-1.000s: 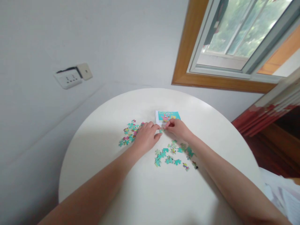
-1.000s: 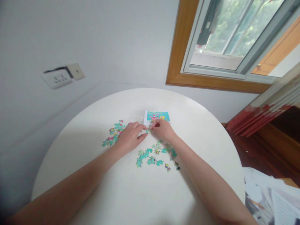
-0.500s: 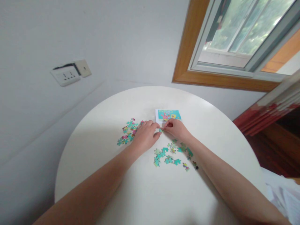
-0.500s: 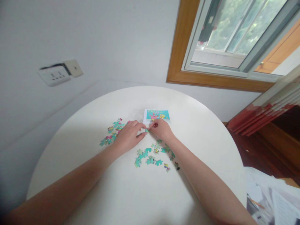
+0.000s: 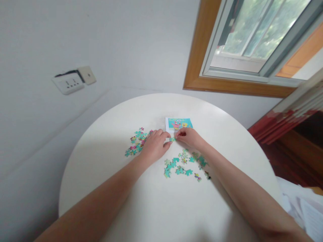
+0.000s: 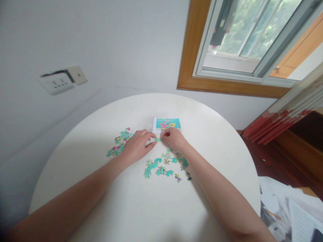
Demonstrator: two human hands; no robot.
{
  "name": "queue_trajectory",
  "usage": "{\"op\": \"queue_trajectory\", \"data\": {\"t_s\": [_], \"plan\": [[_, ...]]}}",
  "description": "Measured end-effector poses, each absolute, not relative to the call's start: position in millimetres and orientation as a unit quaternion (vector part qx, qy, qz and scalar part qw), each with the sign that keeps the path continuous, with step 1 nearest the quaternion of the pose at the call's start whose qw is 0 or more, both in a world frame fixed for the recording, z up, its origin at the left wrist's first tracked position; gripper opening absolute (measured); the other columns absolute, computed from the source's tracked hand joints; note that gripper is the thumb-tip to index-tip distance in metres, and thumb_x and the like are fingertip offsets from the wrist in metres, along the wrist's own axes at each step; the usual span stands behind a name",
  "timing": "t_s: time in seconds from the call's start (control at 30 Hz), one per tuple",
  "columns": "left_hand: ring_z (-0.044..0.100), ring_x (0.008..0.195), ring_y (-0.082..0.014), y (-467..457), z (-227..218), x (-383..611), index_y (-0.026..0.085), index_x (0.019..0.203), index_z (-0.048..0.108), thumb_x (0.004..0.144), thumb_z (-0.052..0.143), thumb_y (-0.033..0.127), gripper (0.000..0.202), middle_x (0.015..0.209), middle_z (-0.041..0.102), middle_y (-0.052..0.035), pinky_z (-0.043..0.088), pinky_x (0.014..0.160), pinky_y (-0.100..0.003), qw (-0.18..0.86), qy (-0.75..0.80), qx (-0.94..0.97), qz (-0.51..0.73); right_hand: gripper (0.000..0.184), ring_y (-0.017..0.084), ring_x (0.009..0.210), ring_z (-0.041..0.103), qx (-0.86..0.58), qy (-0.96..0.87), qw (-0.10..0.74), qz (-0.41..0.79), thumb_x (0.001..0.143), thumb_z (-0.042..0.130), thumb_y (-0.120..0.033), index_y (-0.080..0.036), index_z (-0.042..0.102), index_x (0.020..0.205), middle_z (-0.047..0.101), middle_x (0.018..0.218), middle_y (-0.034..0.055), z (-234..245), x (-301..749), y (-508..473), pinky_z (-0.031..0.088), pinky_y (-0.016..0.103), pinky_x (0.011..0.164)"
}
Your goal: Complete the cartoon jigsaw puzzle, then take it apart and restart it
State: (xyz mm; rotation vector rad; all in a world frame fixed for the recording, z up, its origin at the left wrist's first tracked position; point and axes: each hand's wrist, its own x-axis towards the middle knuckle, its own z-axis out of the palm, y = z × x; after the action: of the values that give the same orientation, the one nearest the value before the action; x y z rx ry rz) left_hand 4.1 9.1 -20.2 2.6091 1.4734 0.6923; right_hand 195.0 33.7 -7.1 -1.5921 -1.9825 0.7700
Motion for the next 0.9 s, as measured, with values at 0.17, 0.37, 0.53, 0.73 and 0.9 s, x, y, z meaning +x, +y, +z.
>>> {"op": "queue_trajectory", "data": {"t_s": [0.17,0.37,0.53,0.73,0.9], "plan": [[0.055,0.097,-0.0252,10,-20,4,0.019,0.102,0.062,0.086,0.057,0.029,0.019,0.098,0.058,-0.0078,0.04,0.094,-0.044,0.029,0.472,0.852,0.225,0.009,0.011,0.062,0.053,-0.572,-0.727,0.238,0.297,0.073,0.062,-0.021,-0.015,0.068,0.074,0.063,0.067,0.0004,-9,195,36,0.038,0.022,0.059],[0.056,0.095,-0.0233,12,-18,5,0.019,0.102,0.063,0.086,0.057,0.029,0.02,0.097,0.059,-0.0071,0.041,0.094,-0.04,0.023,0.473,0.856,0.206,0.013,0.01,0.059,0.052,-0.575,-0.71,0.254,0.318,0.075,0.061,-0.022,-0.015,0.066,0.086,0.062,0.067,0.0001,-3,202,39,0.039,0.023,0.057],[0.055,0.095,-0.0233,12,-18,5,0.02,0.102,0.063,0.086,0.057,0.028,0.019,0.098,0.059,-0.0065,0.04,0.094,-0.04,0.025,0.472,0.856,0.207,0.016,0.013,0.065,0.059,-0.583,-0.684,0.283,0.333,0.084,0.051,-0.026,-0.016,0.062,0.084,0.066,0.074,0.0049,30,236,28,0.045,0.025,0.063],[0.055,0.094,-0.0239,15,-20,6,0.02,0.103,0.063,0.087,0.054,0.029,0.02,0.098,0.058,-0.007,0.04,0.093,-0.04,0.028,0.468,0.858,0.209,0.023,0.016,0.076,0.062,-0.579,-0.762,0.059,0.284,0.08,0.054,-0.024,-0.019,0.066,0.099,0.07,0.087,0.0054,54,284,-8,0.045,0.027,0.07],[0.055,0.093,-0.0239,17,-21,6,0.02,0.103,0.062,0.087,0.053,0.029,0.021,0.096,0.058,-0.0072,0.042,0.089,-0.039,0.022,0.459,0.863,0.21,0.024,0.017,0.078,0.063,-0.531,-0.78,-0.072,0.323,0.074,0.061,-0.023,-0.021,0.069,0.096,0.07,0.088,0.0032,59,301,-23,0.045,0.026,0.068]]}}
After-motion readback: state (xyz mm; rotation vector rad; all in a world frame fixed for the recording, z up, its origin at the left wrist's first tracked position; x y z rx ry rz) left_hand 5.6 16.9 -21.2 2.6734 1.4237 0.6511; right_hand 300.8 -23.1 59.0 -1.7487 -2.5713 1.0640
